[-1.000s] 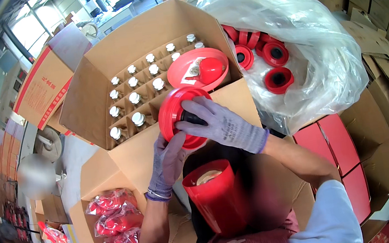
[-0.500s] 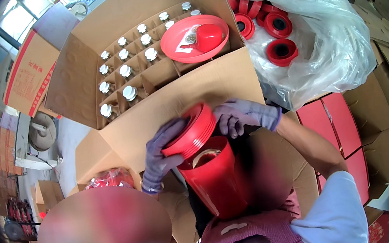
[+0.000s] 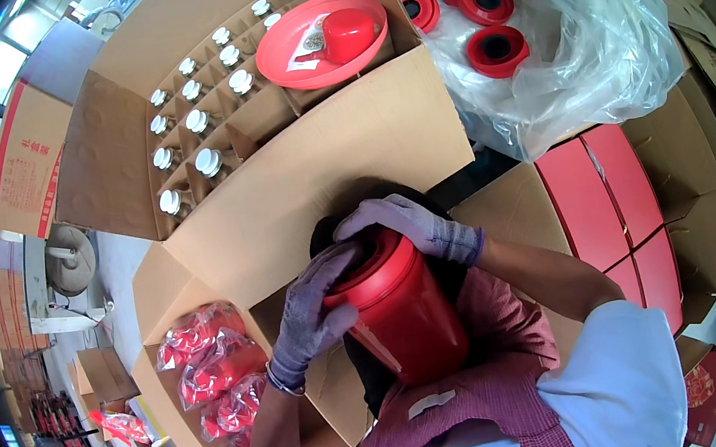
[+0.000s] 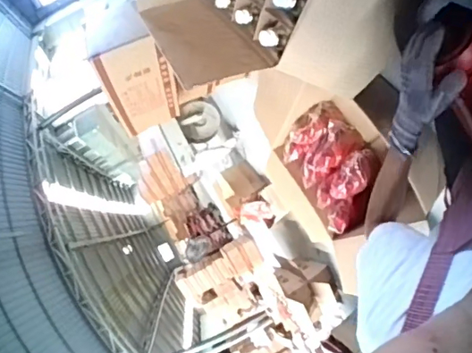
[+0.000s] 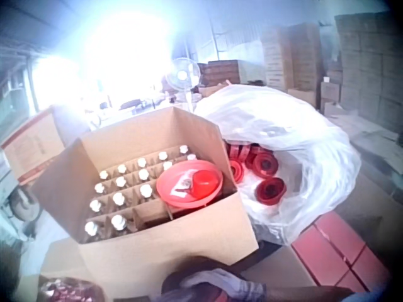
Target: The person assembles red kettles by inserting small glass bottles into the kettle bodies and screwing on red lids. The person then places the assembled kettles into clear plastic bags and arranges them inside a cardboard box.
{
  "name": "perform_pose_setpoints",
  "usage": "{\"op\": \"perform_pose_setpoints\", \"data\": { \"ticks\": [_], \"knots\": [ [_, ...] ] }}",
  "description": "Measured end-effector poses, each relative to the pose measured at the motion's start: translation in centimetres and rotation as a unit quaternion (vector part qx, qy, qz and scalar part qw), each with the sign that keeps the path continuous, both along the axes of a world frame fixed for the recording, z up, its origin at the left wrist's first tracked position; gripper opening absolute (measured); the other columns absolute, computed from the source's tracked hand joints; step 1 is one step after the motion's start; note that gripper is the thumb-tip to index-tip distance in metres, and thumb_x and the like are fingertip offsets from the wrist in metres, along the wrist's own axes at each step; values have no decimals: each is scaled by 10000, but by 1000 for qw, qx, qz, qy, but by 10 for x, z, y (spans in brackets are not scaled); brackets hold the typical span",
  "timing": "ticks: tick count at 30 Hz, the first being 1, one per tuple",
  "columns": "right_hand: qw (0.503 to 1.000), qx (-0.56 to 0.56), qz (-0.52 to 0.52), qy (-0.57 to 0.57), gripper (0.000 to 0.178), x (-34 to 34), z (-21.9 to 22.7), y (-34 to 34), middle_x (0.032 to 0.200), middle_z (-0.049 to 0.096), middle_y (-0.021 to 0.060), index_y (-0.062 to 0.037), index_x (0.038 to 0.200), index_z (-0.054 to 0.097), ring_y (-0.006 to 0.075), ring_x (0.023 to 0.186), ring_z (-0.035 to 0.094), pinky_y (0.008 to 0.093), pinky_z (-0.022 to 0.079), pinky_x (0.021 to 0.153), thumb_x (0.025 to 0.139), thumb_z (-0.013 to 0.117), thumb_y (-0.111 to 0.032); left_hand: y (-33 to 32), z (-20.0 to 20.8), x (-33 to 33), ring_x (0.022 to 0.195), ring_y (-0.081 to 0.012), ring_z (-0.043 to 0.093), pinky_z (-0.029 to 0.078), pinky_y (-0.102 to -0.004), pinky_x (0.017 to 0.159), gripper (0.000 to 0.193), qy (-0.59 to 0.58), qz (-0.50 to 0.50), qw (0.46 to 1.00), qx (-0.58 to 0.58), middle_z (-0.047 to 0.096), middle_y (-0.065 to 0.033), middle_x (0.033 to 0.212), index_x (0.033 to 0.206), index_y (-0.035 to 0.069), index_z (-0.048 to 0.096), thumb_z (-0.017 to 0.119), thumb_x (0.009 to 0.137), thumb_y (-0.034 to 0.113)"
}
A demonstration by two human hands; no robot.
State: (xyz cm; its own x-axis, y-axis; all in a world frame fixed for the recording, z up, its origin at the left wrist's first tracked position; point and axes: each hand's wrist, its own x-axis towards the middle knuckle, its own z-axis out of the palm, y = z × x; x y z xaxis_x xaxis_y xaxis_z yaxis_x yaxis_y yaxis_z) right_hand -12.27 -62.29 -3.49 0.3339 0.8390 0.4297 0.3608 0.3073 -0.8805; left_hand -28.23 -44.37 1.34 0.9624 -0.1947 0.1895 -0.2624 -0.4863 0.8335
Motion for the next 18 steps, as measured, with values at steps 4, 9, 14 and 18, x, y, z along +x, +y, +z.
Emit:
{"op": "perform_pose_setpoints", "data": {
  "ticks": [4,9,14,18],
  "knots": [
    [992,-21,-61,-104,430,-30,56,-38,1160,602,163,-29,1259,575,349,988,604,394,464,918,904,551,-270,-13,-40,1,1305,-317,454,345,-413,1105,594,51,112,920,-372,456,-189,1418,1420,6,397,493,966,379],
    [885,-311,-129,-322,522,-72,128,-132,1148,585,156,-112,1327,552,319,939,612,375,511,791,879,617,-373,-79,-86,-36,1333,-245,407,289,-340,1129,574,139,253,892,-349,456,-141,1418,1417,-21,381,605,944,217],
    [938,-277,-189,-92,529,-64,75,-173,1237,551,172,-107,1372,503,322,1052,585,379,472,906,935,560,-401,-72,-65,-67,1113,-247,607,446,-347,1005,292,533,125,632,-549,663,-114,1162,1177,26,617,589,950,206],
    [976,-89,-161,120,560,-68,35,-161,1331,499,178,-38,1359,463,305,1186,517,391,373,1060,997,415,-462,-78,-51,-65,1112,-217,610,464,-361,979,271,316,155,870,-346,667,-115,1159,1133,19,641,606,932,198]
  ]
}}
